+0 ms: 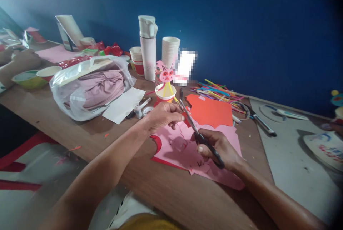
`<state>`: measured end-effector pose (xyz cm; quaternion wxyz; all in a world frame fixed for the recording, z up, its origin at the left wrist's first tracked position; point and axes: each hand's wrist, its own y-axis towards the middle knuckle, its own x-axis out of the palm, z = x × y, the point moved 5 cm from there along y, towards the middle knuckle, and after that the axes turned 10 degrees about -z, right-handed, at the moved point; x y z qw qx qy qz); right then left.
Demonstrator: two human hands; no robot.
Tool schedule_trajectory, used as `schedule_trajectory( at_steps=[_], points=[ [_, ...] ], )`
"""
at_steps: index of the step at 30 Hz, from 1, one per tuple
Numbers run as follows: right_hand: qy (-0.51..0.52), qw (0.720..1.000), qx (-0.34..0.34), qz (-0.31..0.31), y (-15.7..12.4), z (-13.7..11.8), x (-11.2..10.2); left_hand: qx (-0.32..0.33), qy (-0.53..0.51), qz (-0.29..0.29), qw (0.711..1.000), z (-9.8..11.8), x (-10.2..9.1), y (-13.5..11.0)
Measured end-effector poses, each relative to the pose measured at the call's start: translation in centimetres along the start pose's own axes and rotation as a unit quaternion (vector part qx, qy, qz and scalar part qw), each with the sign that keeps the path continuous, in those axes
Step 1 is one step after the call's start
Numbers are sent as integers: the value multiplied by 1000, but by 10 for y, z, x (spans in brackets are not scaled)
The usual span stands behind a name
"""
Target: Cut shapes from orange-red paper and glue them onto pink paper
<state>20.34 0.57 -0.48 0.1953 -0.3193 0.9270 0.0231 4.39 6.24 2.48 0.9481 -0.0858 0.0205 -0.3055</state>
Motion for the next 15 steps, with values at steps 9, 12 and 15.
schedule_trajectory(
  at_steps=[9,12,15],
  points=[
    [11,999,6,-30,0,3,-3,-9,-7,-10,1000,-3,-3,1],
    [21,999,2,-47,0,3,-4,-17,-19,-15,1000,-3,-3,1],
    [28,998,10,-56,-1,3,-6,-22,-27,-21,999,-3,-2,0]
  ],
)
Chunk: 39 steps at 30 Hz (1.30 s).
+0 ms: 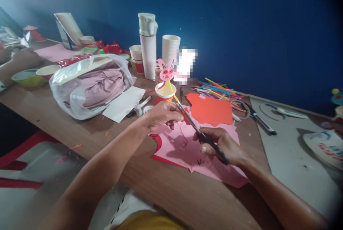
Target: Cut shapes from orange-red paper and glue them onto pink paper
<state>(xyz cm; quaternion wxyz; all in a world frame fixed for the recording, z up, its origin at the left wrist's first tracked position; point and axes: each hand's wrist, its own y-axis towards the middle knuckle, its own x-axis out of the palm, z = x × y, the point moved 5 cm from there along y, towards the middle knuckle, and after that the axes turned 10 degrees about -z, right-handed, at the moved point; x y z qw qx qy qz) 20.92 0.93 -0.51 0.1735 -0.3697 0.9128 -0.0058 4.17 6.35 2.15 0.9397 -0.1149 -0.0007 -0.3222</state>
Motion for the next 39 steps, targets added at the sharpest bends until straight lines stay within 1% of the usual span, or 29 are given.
schedule_trajectory(
  at_steps=[5,10,13,21,25,29,31,34,37,39],
  points=[
    [8,1000,22,-4,-1,-1,-5,-4,-20,-15,1000,-3,0,1],
    [5,999,41,-26,-2,-1,-9,-15,-37,-44,998,-7,3,2],
    [11,998,49,-28,-3,0,-12,-21,-37,-52,998,-8,4,3],
    [-47,997,51,-37,-4,1,-18,-34,-31,-43,998,-9,6,3],
    [-85,995,39,-36,-5,-2,-24,-37,-30,-44,998,-9,7,2],
    [-58,997,37,-47,-10,-1,-34,-35,-5,-44,998,-7,8,1],
    [-27,999,22,-36,-13,0,-40,-29,22,-51,998,-5,10,1],
    [3,1000,-27,-4,-16,-2,-47,-26,36,-64,997,-5,15,1],
    [10,997,-74,16,-18,-6,-50,-25,36,-71,997,-6,18,1],
    [15,995,-90,32,-18,-9,-51,-24,41,-74,996,-7,21,2]
  ],
)
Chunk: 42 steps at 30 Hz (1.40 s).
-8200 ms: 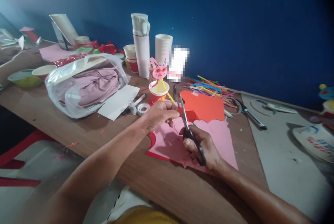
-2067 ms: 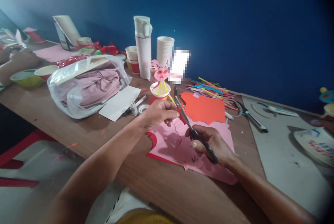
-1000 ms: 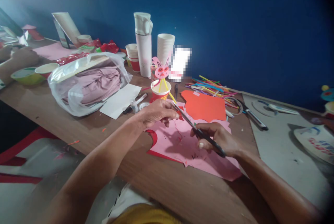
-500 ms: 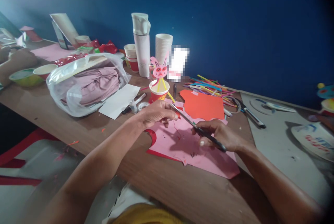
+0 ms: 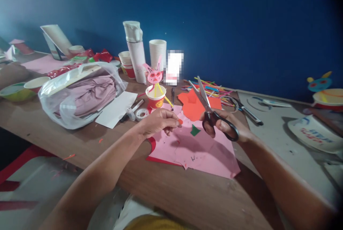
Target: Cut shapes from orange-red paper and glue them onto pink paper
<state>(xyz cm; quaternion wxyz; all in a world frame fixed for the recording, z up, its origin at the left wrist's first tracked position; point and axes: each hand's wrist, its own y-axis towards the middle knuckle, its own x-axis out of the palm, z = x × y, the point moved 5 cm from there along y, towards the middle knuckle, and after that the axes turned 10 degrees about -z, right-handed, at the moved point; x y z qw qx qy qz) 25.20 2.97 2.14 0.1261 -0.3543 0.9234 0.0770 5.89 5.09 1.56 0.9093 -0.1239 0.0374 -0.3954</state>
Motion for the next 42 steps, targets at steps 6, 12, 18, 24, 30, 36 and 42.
schedule_trajectory(
  at_steps=[6,12,18,24,30,36,42],
  points=[
    [12,998,43,44,8,-4,9,0,-11,-3,1000,-3,8,3],
    [58,991,60,106,15,-10,30,-15,-7,-6,1000,-9,19,6],
    [97,988,70,101,18,-4,43,-33,11,-18,999,-10,26,6],
    [77,988,68,118,18,-5,44,-24,28,-25,999,-10,27,8],
    [83,980,64,170,17,1,45,-2,-22,18,1000,-12,28,7],
    [87,971,47,219,15,8,46,7,-42,49,998,-14,26,8],
    [55,987,112,102,16,6,40,57,-79,76,992,-7,12,7]
  ],
)
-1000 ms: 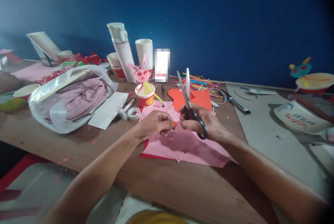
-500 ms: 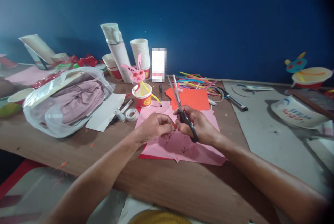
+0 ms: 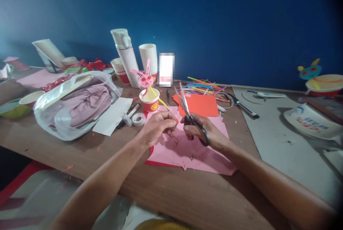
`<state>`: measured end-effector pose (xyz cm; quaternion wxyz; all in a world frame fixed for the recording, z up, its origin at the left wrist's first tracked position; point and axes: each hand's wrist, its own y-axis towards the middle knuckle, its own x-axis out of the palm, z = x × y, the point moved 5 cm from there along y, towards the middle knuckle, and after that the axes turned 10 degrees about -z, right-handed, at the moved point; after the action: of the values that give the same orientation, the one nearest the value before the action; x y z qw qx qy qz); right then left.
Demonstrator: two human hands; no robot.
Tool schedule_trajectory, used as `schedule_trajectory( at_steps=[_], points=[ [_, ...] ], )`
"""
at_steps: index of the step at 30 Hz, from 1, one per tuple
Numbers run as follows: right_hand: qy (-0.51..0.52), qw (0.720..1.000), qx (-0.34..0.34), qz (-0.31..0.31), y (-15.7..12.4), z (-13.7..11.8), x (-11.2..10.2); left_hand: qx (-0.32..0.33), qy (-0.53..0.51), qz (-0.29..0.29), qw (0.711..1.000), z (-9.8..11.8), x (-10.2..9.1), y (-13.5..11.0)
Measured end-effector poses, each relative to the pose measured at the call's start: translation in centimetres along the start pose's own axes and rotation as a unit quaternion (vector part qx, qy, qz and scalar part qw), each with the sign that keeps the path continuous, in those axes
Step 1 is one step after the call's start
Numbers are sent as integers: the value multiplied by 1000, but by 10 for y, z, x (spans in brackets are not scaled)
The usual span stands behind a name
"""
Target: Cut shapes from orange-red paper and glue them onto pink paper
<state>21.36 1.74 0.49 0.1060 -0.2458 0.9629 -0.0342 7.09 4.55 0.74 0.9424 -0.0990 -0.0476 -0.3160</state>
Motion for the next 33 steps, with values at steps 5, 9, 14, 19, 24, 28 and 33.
schedule_trajectory(
  at_steps=[5,9,14,19,24,28,33],
  points=[
    [-52,990,-23,-129,1,2,-7,9,-6,21,1000,8,-11,-2],
    [-48,978,-22,-201,1,12,-8,9,-6,41,999,9,-15,-3],
    [-39,975,-27,-217,1,17,-9,-4,15,44,999,8,-16,-2],
    [-55,974,-12,-217,-1,15,-10,-24,19,46,998,5,-18,0],
    [-67,973,3,-220,-2,13,-9,-39,12,36,999,1,-19,1],
    [-78,974,12,-213,-1,12,-9,-40,18,32,999,-1,-20,2],
    [-100,974,15,-205,-1,11,-11,-44,26,28,998,-2,-20,3]
  ],
)
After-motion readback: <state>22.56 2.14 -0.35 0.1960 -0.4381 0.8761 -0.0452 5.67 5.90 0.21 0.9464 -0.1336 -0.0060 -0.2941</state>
